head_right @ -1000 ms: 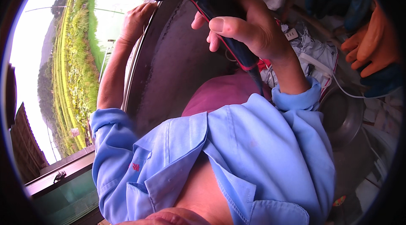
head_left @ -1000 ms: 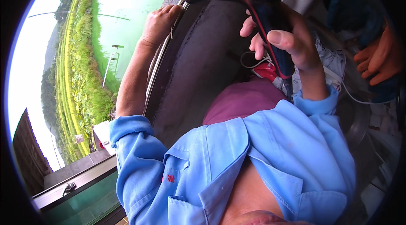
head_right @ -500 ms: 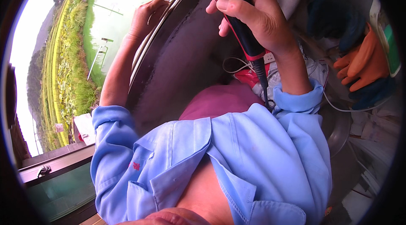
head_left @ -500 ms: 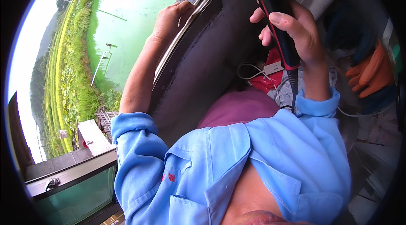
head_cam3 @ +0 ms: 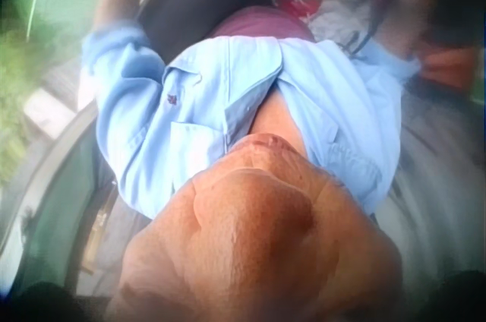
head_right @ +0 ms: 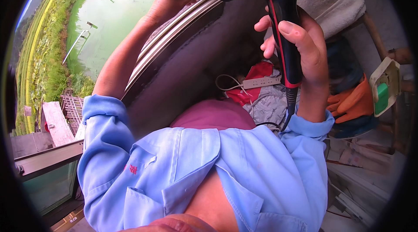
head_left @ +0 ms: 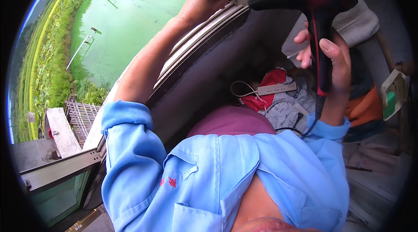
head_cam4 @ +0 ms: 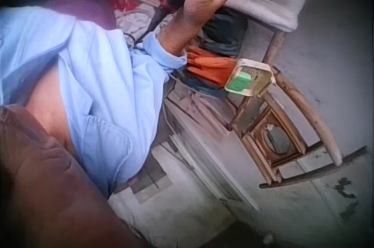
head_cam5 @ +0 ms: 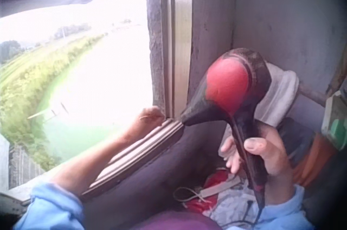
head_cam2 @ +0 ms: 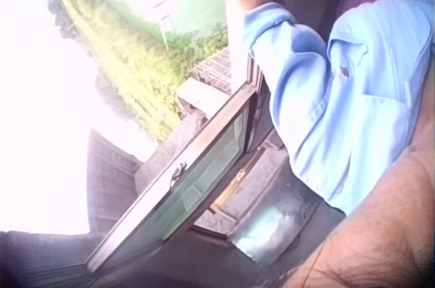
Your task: The person uses a red and black heat gun to apply heat to the upper track of a window frame. They simultaneously use a thin metal tool to scrape and adjust the track while the heat is applied. The person works along the length of the window frame, moving the heat gun and tool in coordination.
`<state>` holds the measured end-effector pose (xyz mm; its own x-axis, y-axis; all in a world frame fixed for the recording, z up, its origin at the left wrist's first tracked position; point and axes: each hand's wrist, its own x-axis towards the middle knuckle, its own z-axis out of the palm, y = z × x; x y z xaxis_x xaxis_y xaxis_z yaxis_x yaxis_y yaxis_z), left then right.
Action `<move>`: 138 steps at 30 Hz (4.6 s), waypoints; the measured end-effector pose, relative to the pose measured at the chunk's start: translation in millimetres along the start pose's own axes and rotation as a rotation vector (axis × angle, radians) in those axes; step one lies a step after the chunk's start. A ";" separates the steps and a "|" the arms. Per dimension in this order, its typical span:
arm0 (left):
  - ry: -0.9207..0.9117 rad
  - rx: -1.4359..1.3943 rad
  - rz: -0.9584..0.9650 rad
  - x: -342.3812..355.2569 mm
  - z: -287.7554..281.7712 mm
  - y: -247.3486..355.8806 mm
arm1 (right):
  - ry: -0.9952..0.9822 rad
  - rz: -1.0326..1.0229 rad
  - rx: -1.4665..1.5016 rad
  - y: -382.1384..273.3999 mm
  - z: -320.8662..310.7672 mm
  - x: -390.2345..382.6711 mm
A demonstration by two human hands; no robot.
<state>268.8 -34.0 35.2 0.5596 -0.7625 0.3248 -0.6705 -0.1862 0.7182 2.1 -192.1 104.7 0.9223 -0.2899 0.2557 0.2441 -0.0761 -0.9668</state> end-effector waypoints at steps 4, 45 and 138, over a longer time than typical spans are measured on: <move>-0.080 0.150 0.102 10.3 -1.4 -15.2 | -0.049 0.020 -0.060 1.8 9.8 6.6; -0.297 0.060 -0.057 41.8 -20.7 -43.2 | 0.013 0.025 0.009 4.4 27.6 -26.5; 0.460 0.518 0.178 -85.2 46.5 27.2 | -0.091 0.124 -0.250 -29.5 41.6 29.1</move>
<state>180.2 -2.9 -1.6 0.4927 -0.4909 0.7185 -0.8519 -0.4406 0.2832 34.2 -158.6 140.7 0.9663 -0.2256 0.1237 0.0569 -0.2814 -0.9579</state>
